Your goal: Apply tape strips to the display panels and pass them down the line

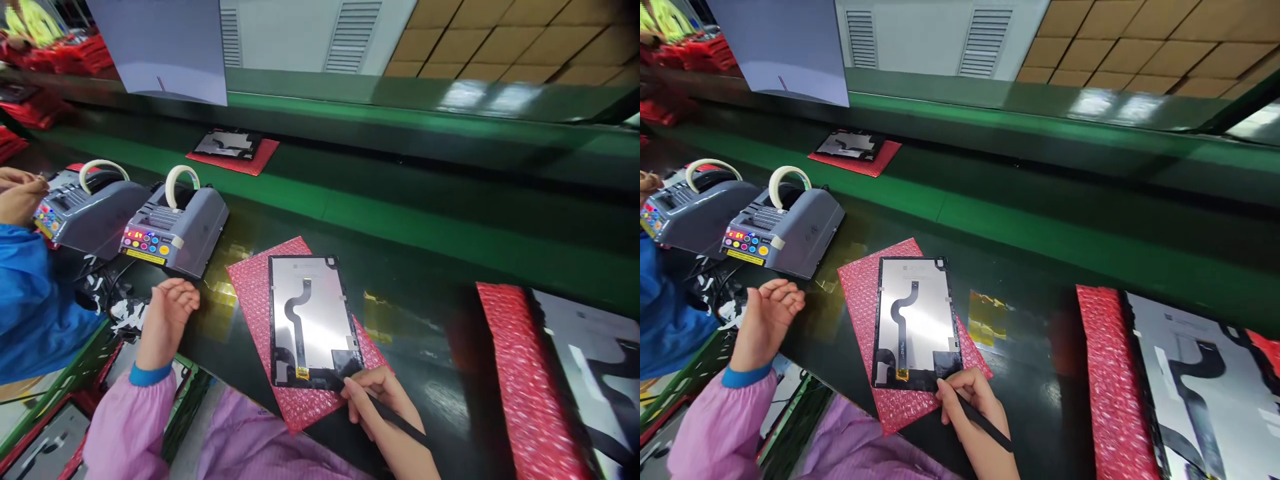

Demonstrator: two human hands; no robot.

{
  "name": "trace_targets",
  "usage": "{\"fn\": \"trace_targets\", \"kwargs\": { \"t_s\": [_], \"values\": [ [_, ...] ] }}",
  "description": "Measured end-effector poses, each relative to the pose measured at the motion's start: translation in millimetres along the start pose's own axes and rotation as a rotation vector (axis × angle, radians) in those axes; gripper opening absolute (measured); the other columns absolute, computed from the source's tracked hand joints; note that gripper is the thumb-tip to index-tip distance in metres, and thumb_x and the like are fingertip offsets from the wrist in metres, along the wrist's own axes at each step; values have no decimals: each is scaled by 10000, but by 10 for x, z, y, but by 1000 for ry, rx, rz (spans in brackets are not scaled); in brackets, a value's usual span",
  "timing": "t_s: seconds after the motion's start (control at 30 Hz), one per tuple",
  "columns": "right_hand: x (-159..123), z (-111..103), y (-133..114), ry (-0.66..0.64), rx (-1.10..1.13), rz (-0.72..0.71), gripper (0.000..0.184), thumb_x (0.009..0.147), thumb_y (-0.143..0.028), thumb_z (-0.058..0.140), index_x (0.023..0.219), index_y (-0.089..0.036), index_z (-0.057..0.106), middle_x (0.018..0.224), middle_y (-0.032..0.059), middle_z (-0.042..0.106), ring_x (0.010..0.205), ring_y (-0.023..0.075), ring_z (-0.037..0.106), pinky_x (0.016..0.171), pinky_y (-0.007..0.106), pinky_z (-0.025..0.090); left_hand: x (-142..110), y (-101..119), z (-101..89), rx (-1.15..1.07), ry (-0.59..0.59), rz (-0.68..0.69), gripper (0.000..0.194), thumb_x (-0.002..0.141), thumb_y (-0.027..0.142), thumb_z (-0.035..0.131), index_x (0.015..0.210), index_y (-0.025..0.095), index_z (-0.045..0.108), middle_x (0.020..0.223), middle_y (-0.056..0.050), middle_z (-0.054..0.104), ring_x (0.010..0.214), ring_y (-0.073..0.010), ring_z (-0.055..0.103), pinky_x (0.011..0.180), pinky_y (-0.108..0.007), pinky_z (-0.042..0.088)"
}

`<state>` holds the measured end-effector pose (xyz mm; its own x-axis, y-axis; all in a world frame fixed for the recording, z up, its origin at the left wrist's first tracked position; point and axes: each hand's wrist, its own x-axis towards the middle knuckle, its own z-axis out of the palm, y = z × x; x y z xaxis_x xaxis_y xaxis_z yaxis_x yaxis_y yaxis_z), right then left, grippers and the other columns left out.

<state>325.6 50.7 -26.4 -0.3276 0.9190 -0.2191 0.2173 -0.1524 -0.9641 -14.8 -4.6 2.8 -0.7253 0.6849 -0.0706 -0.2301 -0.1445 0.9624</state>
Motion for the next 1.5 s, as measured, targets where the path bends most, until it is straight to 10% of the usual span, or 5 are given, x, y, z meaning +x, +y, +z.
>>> {"fn": "trace_targets", "kwargs": {
  "t_s": [0.23,0.4,1.0,1.3,1.5],
  "values": [
    [18,-1,24,24,56,15,399,803,-607,693,778,-218,610,554,3,612,394,120,504,341,220,338,151,181,-155,335,336,361,362,795,538,719,961,230,625,956,-47,574,950,-218,593,881,-391,500],
    [5,-27,110,-24,-5,2,372,836,-577,671,766,-215,621,499,-19,557,382,113,467,358,225,342,154,400,-144,1113,252,810,324,923,350,604,1231,266,656,1408,-141,459,1374,-379,329,1159,-611,181],
    [-6,-74,143,-71,-40,-40,364,853,-577,647,761,-225,633,517,-13,563,416,129,511,375,225,362,170,413,-87,1287,215,966,309,929,276,604,1210,346,710,1349,-93,535,1420,-389,298,1158,-588,212],
    [-32,-68,251,-66,-6,-24,328,856,-545,667,783,-228,625,546,-23,578,421,114,489,441,233,411,194,428,-151,800,298,627,241,926,411,591,1075,247,685,1289,-108,532,1296,-296,458,1100,-479,359],
    [-58,-91,282,-61,15,-9,337,844,-551,682,800,-221,625,554,-21,584,418,114,485,447,240,416,242,237,-329,356,297,221,436,847,629,566,916,201,515,767,-38,647,589,-142,596,484,-232,443]
  ]
}}
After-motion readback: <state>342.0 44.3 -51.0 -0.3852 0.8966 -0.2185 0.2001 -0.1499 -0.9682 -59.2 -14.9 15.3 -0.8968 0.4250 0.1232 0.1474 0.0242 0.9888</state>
